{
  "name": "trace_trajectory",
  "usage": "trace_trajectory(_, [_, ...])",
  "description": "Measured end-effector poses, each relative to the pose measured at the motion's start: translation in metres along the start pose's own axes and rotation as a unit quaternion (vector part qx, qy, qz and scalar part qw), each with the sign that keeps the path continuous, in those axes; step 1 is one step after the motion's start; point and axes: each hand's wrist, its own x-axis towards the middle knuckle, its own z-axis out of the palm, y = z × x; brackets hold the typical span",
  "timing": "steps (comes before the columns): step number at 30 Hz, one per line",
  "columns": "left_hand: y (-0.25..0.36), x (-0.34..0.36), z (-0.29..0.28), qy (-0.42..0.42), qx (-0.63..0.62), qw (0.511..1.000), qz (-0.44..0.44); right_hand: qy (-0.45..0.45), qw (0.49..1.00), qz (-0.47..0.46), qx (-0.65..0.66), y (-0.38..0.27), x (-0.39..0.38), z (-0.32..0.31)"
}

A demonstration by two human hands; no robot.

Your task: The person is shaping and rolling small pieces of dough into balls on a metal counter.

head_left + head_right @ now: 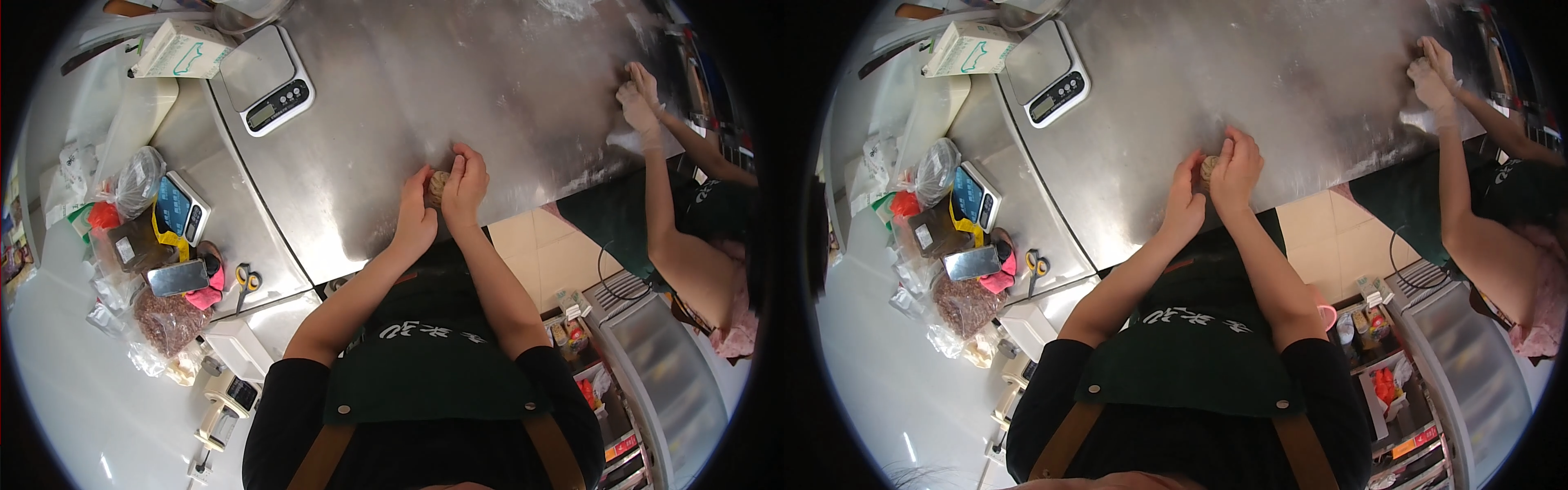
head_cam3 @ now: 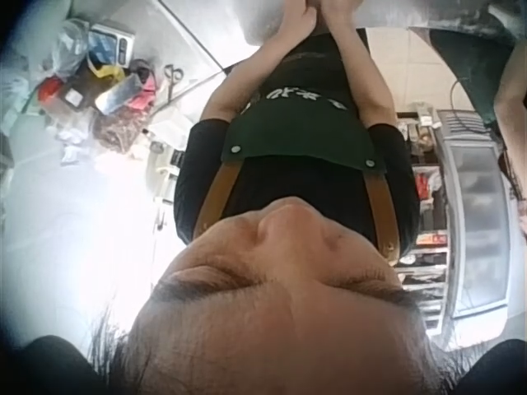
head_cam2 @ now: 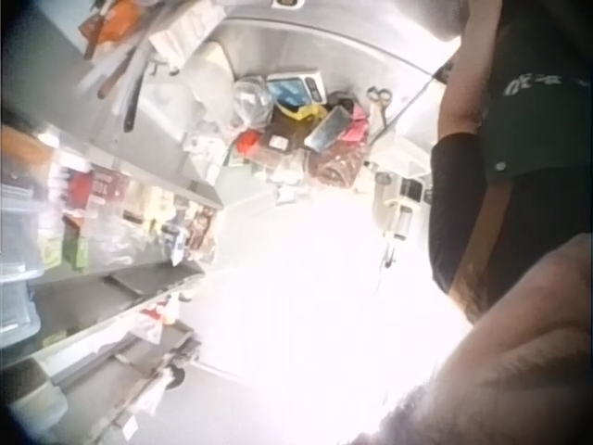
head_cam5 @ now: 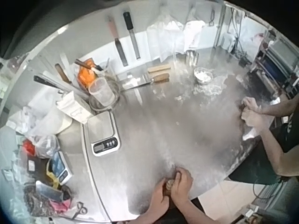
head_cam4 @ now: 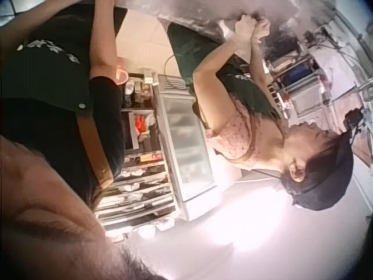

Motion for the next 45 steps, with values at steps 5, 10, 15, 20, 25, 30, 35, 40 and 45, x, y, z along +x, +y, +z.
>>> trace_trajectory(5, [0.002,-0.028,0.011,0.042,0.023,0.999,0.024,0.052,0.997,0.006,-0.049,0.0,-0.01,0.001])
trace_trajectory(10, [0.001,0.004,-0.005,-0.004,0.1,0.995,0.017,0.061,0.998,-0.018,-0.004,0.019,-0.018,0.004])
trace_trajectory(15, [0.006,-0.009,-0.001,-0.048,0.009,0.999,0.007,0.04,0.998,0.0,0.038,0.015,-0.015,0.004])
trace_trajectory(20, [0.006,-0.009,0.008,-0.006,-0.054,0.998,0.036,0.056,0.993,-0.103,0.006,0.003,0.013,-0.005])
trace_trajectory(25, [0.0,-0.008,0.005,0.004,-0.032,0.999,0.009,-0.032,0.98,0.152,0.128,0.012,-0.016,-0.026])
trace_trajectory(30, [0.014,-0.039,0.011,0.0,0.06,0.998,0.0,-0.098,0.974,0.094,0.182,-0.013,-0.06,-0.05])
trace_trajectory(35, [0.018,-0.011,-0.013,0.103,-0.061,0.993,0.005,-0.167,0.953,0.06,0.244,-0.038,-0.023,-0.024])
trace_trajectory(40, [0.013,0.023,-0.033,0.16,-0.006,0.986,0.044,-0.167,0.95,0.062,0.255,-0.041,0.024,0.029])
trace_trajectory(45, [0.008,0.01,-0.026,0.185,-0.059,0.981,0.006,-0.085,0.979,-0.009,0.186,-0.058,0.031,0.051])
